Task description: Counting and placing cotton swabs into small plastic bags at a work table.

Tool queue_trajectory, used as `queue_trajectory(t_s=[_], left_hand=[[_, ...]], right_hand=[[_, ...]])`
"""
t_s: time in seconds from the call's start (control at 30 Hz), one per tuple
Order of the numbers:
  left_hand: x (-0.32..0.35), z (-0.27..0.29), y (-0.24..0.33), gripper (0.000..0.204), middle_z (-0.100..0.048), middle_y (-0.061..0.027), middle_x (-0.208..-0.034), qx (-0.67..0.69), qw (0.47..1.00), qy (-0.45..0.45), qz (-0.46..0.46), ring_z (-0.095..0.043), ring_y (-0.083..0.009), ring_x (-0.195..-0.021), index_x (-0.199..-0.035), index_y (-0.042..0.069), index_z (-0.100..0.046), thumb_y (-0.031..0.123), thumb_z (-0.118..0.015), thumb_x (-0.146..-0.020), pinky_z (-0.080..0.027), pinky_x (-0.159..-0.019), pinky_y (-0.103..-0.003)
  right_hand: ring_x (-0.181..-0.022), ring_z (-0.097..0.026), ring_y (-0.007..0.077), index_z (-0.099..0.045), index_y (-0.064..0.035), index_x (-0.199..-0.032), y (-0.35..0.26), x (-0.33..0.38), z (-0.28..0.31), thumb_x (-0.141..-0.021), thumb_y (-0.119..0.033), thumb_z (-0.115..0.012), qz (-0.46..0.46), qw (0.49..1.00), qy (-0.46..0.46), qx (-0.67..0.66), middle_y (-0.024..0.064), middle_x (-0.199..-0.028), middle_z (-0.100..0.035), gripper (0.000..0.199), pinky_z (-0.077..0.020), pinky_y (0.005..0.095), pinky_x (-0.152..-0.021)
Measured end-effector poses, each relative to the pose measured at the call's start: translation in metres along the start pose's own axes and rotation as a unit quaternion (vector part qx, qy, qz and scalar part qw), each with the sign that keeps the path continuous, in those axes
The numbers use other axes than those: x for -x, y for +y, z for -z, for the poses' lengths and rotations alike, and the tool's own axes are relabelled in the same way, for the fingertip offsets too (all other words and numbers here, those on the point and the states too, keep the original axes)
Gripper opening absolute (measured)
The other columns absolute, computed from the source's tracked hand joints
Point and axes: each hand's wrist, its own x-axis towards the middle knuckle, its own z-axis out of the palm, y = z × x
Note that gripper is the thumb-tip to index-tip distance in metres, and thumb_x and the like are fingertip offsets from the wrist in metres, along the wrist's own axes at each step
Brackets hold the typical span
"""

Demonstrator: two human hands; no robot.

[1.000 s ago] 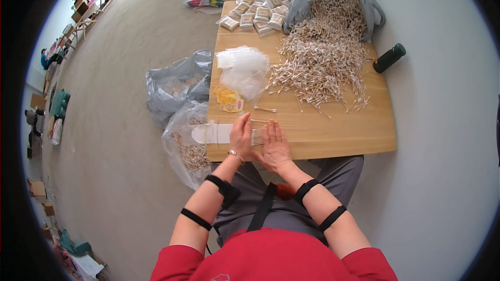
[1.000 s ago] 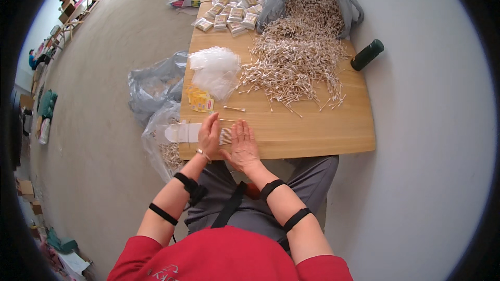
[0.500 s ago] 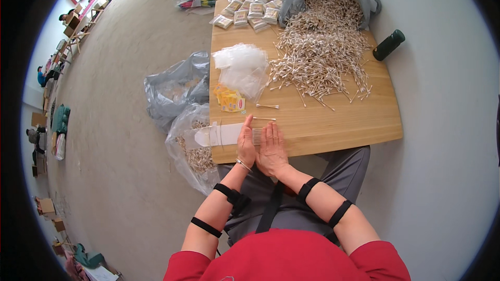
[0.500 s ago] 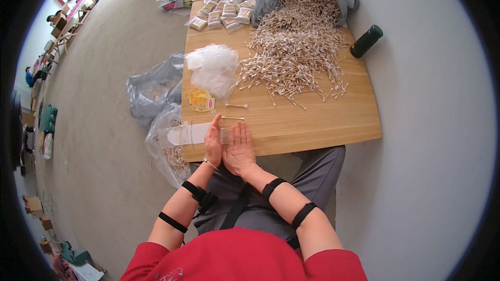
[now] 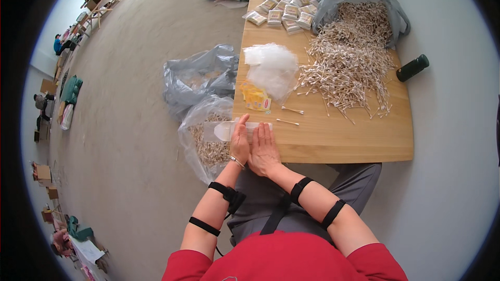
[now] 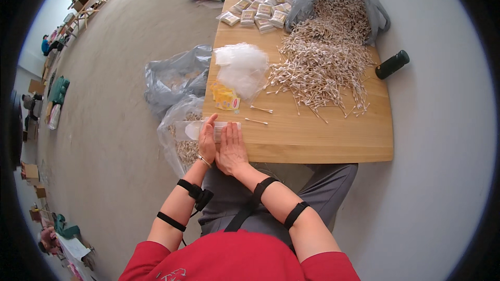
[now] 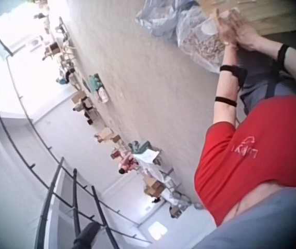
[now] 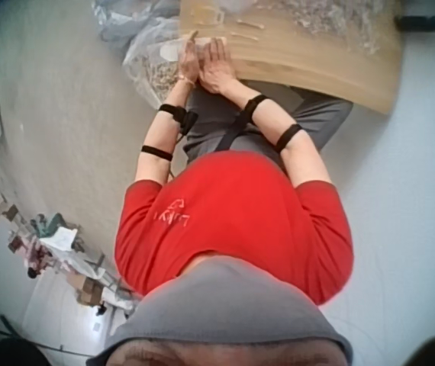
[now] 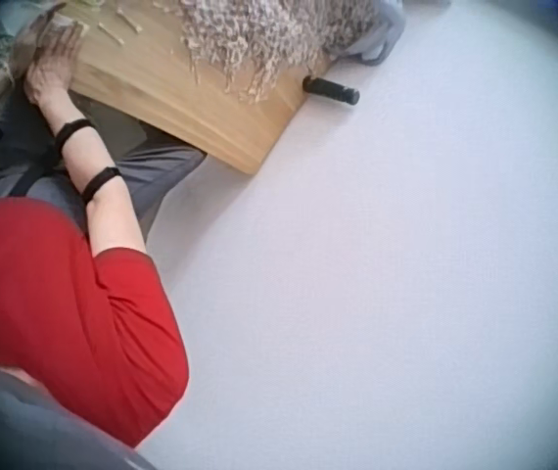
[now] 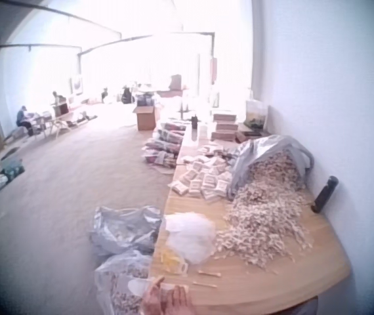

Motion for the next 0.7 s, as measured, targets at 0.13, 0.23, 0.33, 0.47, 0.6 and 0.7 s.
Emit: queue_trajectory(t_s=[0.13,0.23,0.33,0.47,0.6,0.7], left_hand=[[-0.008,0.008,0.003,0.045,-0.046,-0.0166,-0.135,0.08,0.996,-0.017,0.021,-0.034,-0.0273,-0.133,-0.131,-0.002,-0.044,0.026,-0.043,-0.096,-0.024,-0.11,-0.035],[-0.014,0.046,0.021,0.059,-0.041,-0.0176,-0.139,-0.222,0.962,-0.104,-0.121,-0.027,-0.0303,-0.137,-0.133,-0.001,-0.041,0.017,-0.057,-0.079,-0.02,-0.113,-0.039],[-0.021,0.076,0.042,0.075,-0.038,-0.0165,-0.141,-0.525,0.82,-0.199,-0.112,-0.022,-0.0313,-0.139,-0.135,0.001,-0.038,0.014,-0.064,-0.066,-0.015,-0.115,-0.042],[-0.029,0.094,0.033,0.075,-0.039,-0.0139,-0.142,-0.513,0.827,-0.206,-0.105,-0.023,-0.0304,-0.138,-0.135,0.002,-0.039,0.016,-0.066,-0.066,-0.013,-0.116,-0.042],[-0.037,0.095,0.031,0.07,-0.043,-0.011,-0.139,-0.524,0.813,-0.231,-0.105,-0.025,-0.0287,-0.138,-0.128,0.006,-0.046,0.022,-0.07,-0.064,-0.013,-0.116,-0.043],[-0.039,0.092,0.039,0.067,-0.045,-0.0099,-0.137,-0.517,0.816,-0.238,-0.099,-0.027,-0.027,-0.137,-0.125,0.006,-0.049,0.022,-0.071,-0.064,-0.013,-0.116,-0.042]], right_hand=[[-0.141,0.002,0.0381,-0.008,0.0104,-0.142,-0.003,-0.012,-0.001,-0.087,-0.04,-0.043,-0.029,0.999,0.004,0.016,0.0262,-0.15,-0.004,0.082,0.0004,0.0459,-0.115],[-0.141,0.003,0.038,-0.006,0.0101,-0.142,-0.003,-0.011,-0.001,-0.086,-0.041,-0.046,-0.028,1.0,0.006,-0.001,0.0258,-0.15,-0.002,0.085,0.0015,0.0458,-0.115],[-0.141,0.003,0.038,-0.006,0.0101,-0.142,-0.005,-0.013,-0.003,-0.086,-0.041,-0.047,-0.045,0.999,0.021,0.013,0.0259,-0.15,-0.002,0.086,0.0021,0.0456,-0.114],[-0.141,0.004,0.0378,-0.006,0.0102,-0.142,-0.018,-0.019,-0.007,-0.086,-0.041,-0.048,-0.058,0.998,0.012,0.007,0.0259,-0.151,-0.001,0.087,0.0026,0.0451,-0.114],[-0.141,0.004,0.0383,-0.004,0.0106,-0.141,-0.026,-0.027,-0.014,-0.086,-0.041,-0.05,-0.047,0.998,0.036,0.0,0.0267,-0.15,-0.001,0.089,0.0012,0.0459,-0.114],[-0.141,0.004,0.0382,-0.004,0.0103,-0.142,-0.031,-0.031,-0.016,-0.086,-0.04,-0.05,-0.044,0.998,0.044,-0.008,0.0266,-0.15,-0.001,0.088,0.0011,0.0456,-0.114]])
